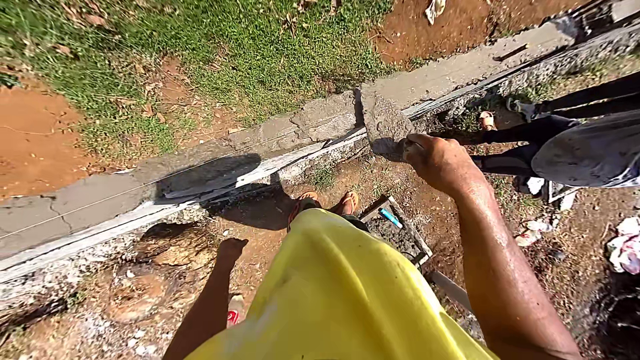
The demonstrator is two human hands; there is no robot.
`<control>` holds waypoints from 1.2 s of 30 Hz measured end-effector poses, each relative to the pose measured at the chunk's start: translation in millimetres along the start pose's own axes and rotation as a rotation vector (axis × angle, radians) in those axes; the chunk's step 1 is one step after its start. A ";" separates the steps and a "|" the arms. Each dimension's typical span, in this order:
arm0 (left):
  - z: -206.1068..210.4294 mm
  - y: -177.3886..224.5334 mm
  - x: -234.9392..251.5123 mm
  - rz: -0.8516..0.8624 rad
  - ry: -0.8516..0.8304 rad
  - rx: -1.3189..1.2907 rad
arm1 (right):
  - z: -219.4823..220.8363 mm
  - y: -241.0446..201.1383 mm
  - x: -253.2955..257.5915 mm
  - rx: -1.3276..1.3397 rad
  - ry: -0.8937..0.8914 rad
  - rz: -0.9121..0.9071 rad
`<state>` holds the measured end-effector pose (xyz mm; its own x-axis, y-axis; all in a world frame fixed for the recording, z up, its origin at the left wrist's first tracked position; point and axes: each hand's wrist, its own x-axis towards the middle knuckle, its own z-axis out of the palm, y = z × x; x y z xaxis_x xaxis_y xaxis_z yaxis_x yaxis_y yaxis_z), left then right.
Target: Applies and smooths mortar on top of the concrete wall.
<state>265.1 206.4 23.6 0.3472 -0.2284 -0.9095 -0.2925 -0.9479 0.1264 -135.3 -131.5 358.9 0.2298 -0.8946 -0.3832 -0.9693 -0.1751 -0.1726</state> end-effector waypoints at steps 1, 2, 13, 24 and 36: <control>1.3 1.5 -2.0 -0.017 -0.007 -0.064 | 0.1 0.2 2.3 -0.021 -0.014 -0.001; 2.7 5.3 -5.3 -0.037 -0.018 -0.139 | -0.6 -0.4 5.6 -0.048 -0.036 0.006; 12.7 46.4 -14.9 -0.054 -0.069 -0.417 | -18.9 0.3 32.2 -0.158 -0.149 0.087; 11.6 42.6 -9.2 -0.088 -0.059 -0.501 | -20.7 -4.7 37.9 -0.165 -0.158 0.078; 16.5 31.5 -3.3 -0.121 -0.074 -0.520 | -3.7 -32.2 -2.6 0.093 -0.137 -0.074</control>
<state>240.0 180.9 24.0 0.2823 -0.1122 -0.9527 0.2320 -0.9557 0.1813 -105.0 -125.1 368.7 0.3158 -0.8153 -0.4854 -0.9386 -0.1935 -0.2856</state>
